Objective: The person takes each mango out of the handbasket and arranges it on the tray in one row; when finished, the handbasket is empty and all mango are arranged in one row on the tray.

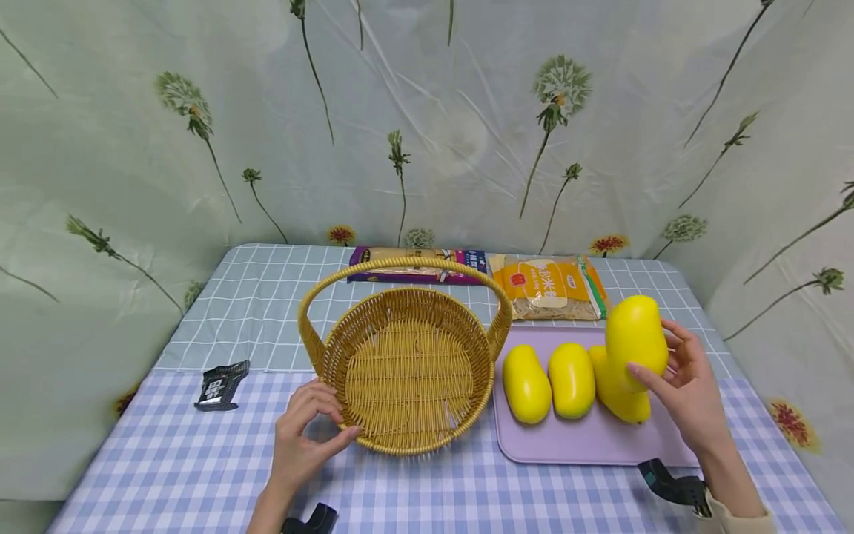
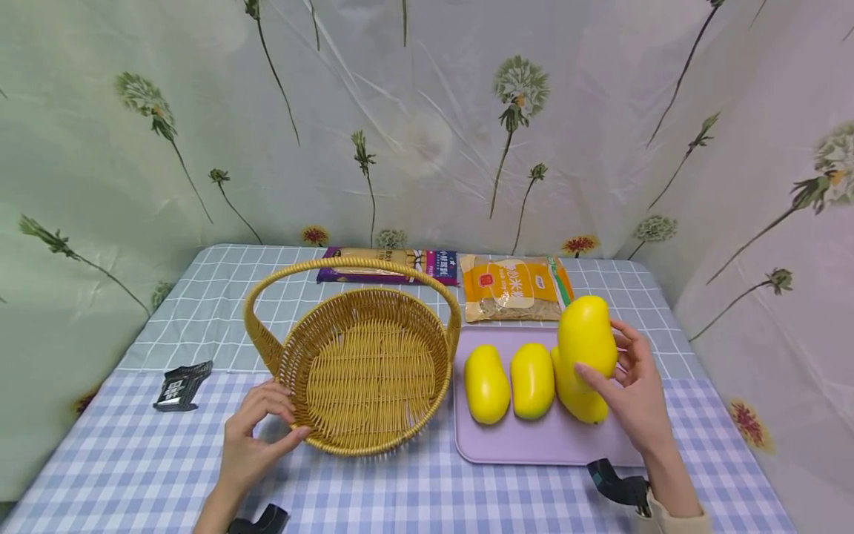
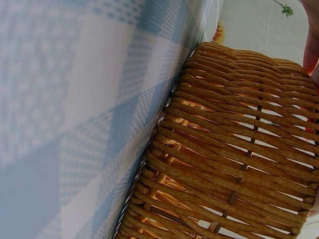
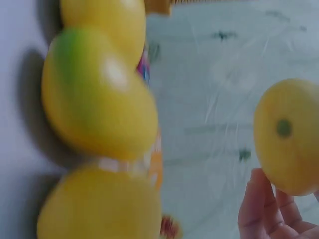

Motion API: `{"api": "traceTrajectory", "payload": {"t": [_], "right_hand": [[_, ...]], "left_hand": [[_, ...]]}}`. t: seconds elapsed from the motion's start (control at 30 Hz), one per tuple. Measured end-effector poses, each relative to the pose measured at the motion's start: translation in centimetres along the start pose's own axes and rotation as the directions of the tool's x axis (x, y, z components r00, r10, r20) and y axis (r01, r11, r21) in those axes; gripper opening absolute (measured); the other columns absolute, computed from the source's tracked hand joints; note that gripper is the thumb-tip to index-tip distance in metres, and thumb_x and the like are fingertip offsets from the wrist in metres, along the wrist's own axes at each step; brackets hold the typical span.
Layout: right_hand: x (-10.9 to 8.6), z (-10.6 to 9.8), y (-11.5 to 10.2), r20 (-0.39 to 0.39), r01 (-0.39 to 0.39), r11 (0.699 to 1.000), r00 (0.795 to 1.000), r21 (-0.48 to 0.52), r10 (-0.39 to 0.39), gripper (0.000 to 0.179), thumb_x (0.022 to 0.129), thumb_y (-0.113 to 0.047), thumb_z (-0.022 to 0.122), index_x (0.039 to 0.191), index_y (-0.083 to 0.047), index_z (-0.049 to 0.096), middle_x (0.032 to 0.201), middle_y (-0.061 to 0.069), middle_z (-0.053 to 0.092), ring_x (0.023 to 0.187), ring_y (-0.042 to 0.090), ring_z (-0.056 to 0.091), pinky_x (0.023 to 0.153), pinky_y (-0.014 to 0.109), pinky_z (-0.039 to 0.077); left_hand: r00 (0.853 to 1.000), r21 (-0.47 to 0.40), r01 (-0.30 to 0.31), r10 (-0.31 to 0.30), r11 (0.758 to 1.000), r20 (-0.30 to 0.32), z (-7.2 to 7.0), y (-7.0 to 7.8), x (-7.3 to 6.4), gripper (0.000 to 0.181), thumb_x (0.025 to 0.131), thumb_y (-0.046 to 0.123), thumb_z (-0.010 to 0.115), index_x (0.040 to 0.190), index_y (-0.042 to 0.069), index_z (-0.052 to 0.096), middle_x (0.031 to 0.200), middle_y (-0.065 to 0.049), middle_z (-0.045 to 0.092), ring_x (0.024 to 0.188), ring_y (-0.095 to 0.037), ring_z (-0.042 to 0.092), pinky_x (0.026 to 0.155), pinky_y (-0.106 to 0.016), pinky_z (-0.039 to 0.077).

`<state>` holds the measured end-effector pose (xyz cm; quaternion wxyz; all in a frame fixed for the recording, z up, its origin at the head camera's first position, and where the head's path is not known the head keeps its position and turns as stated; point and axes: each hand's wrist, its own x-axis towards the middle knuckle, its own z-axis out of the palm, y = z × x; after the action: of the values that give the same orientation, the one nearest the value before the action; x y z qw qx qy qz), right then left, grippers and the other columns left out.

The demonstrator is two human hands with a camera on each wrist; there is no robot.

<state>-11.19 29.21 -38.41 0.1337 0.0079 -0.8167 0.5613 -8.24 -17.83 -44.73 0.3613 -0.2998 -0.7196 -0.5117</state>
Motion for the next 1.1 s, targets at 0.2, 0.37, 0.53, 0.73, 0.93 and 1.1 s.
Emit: {"api": "traceTrajectory", "payload": {"t": [0.2,0.37,0.53,0.73,0.93,1.1], "right_hand": [[1.0,-3.3,4.8,-0.111,-0.088,0.972,0.992,-0.217,0.065,0.068,0.087,-0.017,0.07,0.144,-0.026,0.034,0.11,-0.006,0.044,0.09,0.007,0.046,0.069,0.006,0.042],[2.2,-6.0,10.5,-0.143,-0.18,0.93,0.98,-0.321,0.14,0.075,0.083,-0.036,0.073,0.145,-0.035,0.032,0.119,0.003,0.045,0.091,0.012,0.044,0.065,0.015,0.042],[2.7,-7.0,13.4,-0.133,-0.241,0.886,0.97,-0.396,0.204,0.084,0.081,-0.048,0.071,0.149,-0.032,0.025,0.13,0.017,0.039,0.095,0.025,0.039,0.066,0.032,0.039],[2.1,-7.1,12.8,-0.065,-0.27,0.86,0.961,-0.432,0.269,0.089,0.083,-0.054,0.065,0.152,-0.019,0.02,0.134,0.03,0.034,0.103,0.04,0.037,0.067,0.044,0.039],[1.3,-5.9,8.0,-0.008,-0.303,0.837,0.942,-0.456,0.336,0.087,0.089,-0.047,0.061,0.149,-0.001,0.018,0.132,0.034,0.03,0.105,0.047,0.038,0.073,0.049,0.045],[0.8,-5.3,5.8,0.031,-0.322,0.813,0.923,-0.484,0.384,0.086,0.091,-0.046,0.059,0.146,0.006,0.018,0.131,0.037,0.029,0.104,0.049,0.039,0.068,0.038,0.046]], "left_hand": [[1.0,0.001,0.003,-0.003,1.0,0.002,0.0,0.1,0.1,0.032,0.067,0.017,0.086,0.069,0.006,0.057,0.077,-0.006,0.06,0.091,-0.019,0.055,0.1,-0.035,0.038],[1.0,-0.001,0.007,-0.007,1.0,0.003,0.0,0.1,0.1,0.032,0.065,0.014,0.087,0.069,0.006,0.057,0.078,-0.005,0.06,0.091,-0.02,0.054,0.099,-0.035,0.038],[1.0,-0.002,0.003,-0.003,1.0,-0.001,0.0,0.1,0.1,0.032,0.068,0.018,0.086,0.069,0.006,0.057,0.079,-0.004,0.06,0.09,-0.022,0.054,0.099,-0.035,0.038],[1.0,-0.002,-0.004,0.004,1.0,0.0,0.1,0.0,0.1,0.032,0.07,0.02,0.085,0.069,0.005,0.057,0.079,-0.005,0.06,0.091,-0.019,0.055,0.099,-0.035,0.038],[1.0,-0.002,0.004,-0.004,1.0,0.0,0.1,0.1,0.1,0.032,0.07,0.02,0.085,0.069,0.005,0.057,0.078,-0.006,0.06,0.092,-0.019,0.054,0.099,-0.035,0.038],[1.0,-0.001,0.011,-0.011,1.0,-0.001,0.0,0.2,0.2,0.032,0.071,0.02,0.085,0.069,0.006,0.056,0.078,-0.004,0.06,0.092,-0.019,0.054,0.099,-0.035,0.038]]}}
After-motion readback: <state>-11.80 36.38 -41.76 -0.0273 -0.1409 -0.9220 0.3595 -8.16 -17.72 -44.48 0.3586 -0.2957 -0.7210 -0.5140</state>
